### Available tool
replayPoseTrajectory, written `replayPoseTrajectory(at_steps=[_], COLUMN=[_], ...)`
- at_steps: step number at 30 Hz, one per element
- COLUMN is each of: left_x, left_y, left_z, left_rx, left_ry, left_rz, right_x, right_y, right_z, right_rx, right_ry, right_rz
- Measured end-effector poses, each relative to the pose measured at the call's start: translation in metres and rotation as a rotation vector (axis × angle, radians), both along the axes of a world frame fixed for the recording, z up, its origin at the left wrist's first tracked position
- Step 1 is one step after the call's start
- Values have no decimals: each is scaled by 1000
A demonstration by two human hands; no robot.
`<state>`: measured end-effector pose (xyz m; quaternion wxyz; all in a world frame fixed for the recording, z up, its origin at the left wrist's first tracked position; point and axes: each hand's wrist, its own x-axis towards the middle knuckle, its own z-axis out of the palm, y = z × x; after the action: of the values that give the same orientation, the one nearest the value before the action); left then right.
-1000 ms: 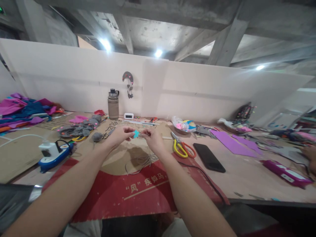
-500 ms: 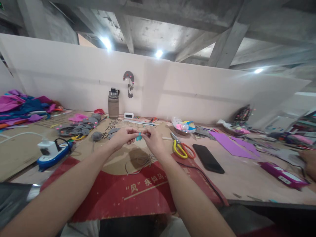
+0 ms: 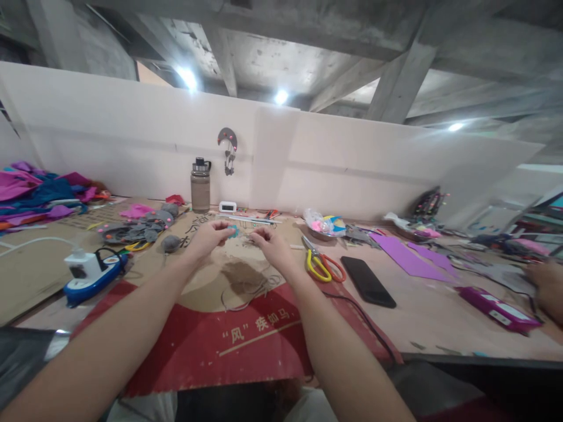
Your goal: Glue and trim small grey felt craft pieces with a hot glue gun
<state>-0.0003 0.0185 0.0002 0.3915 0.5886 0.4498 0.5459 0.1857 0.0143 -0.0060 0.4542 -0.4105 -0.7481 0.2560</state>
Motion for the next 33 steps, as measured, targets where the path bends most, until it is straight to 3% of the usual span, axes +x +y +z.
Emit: replayPoseTrajectory(at_steps=[5,8,12,15,25,33], left_x=[-17,-17,-8,-2,-2,0], left_y=[8,6,0,-3,-1,3], left_z=[9,10,6,1,-4,-15], left_rx=[112,131,94,48,67,70], left_ry=[-207,-256,-162,-71,64,242], left_rz=[261,301,239,180,126,82], right_x=[2,0,2,4,-3,-5], right_y=[-1,-3,2,5,5,8], right_z=[-4,-9,-9,-8,-14,-19], right_rx=[-229,-205,41,125,116,137], right_ry=[-148,-282,-290,-248,-311,-285], right_rz=[153,233,-19,-145,-246,-221])
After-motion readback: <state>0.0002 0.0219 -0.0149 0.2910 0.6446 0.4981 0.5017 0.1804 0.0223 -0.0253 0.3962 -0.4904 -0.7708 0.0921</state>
